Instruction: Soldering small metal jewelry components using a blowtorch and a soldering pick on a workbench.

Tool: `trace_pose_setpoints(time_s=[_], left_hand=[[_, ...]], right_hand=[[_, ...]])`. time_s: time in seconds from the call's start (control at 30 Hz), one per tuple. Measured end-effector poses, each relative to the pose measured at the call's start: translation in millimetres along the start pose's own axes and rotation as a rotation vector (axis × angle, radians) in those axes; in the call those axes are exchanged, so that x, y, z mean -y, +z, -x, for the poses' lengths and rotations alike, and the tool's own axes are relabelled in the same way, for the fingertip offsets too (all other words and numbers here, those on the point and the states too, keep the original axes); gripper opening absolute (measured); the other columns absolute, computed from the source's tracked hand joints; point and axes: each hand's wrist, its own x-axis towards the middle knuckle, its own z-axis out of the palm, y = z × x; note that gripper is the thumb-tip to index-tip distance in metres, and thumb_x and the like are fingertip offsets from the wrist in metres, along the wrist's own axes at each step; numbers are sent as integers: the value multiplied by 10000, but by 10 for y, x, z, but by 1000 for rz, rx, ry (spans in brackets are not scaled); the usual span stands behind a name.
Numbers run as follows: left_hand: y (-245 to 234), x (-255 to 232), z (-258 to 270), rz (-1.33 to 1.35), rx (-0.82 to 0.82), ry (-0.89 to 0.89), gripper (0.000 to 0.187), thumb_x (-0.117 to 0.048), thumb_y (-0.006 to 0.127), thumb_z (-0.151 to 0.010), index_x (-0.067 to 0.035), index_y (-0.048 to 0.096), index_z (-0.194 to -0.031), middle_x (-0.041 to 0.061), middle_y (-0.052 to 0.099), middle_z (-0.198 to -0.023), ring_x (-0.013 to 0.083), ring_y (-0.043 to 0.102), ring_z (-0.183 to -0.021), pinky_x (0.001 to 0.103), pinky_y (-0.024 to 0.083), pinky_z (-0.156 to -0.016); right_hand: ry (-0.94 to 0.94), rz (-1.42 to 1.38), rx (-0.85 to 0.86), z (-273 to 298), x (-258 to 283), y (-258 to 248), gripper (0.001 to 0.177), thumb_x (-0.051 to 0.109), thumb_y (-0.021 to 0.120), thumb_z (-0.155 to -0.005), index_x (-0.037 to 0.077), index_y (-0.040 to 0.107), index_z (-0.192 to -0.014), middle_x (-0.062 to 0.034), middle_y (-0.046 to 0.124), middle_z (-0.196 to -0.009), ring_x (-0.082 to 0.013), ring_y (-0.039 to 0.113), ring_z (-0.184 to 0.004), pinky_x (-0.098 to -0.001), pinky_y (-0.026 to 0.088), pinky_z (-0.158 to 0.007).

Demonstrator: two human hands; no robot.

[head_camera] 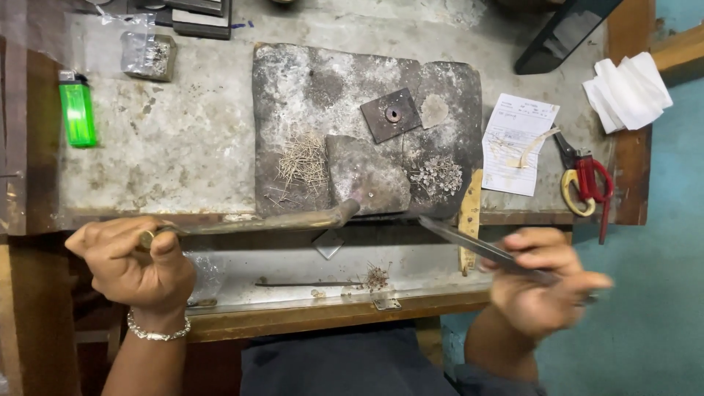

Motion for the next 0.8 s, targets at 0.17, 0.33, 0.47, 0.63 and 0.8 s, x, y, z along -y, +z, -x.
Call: trace_pose_setpoints(time_s=[0.17,0.33,0.47,0.63,0.8], left_hand=[[19,-91,-27,16,33,23,451,-377,562,-1059,-6,546,-803,68,580,-687,210,481,-748,365,330,-908],[27,-66,-14,-22,74,19,435,-327,585,-1068,4,577,-785,95,612,-730,231,489,-809,365,350,-893],[29,-41,13,-9,84,48,329,-256,605,-1081,30,577,-921,126,651,-797,264,525,-832,391,358,-904],[63,-33,12,-7,71,76,359,-308,582,-1075,25,560,-942,123,641,-784,253,496,-823,378,361,-875],[83,-10,35,-3,77,77,342,-301,583,-1077,20,564,-964,123,654,-800,246,513,-823,389,359,-904]], right_hand=[[6,-148,266,282,-306,452,262,-121,701,-853,96,575,-926,-89,597,-998,-206,682,-862,-282,689,-762],[-6,132,225,306,-359,534,208,24,730,-883,89,533,-908,-98,577,-944,-267,657,-911,-362,637,-857],[39,90,261,319,-461,468,273,-11,734,-868,109,498,-937,-146,628,-986,-353,715,-979,-473,648,-961],[92,-108,230,341,-558,495,293,-8,731,-896,110,484,-1000,-139,630,-977,-289,686,-985,-551,608,-1075],[61,-88,214,348,-572,516,287,-33,733,-879,107,503,-977,-145,642,-961,-287,694,-962,-525,631,-1043]])
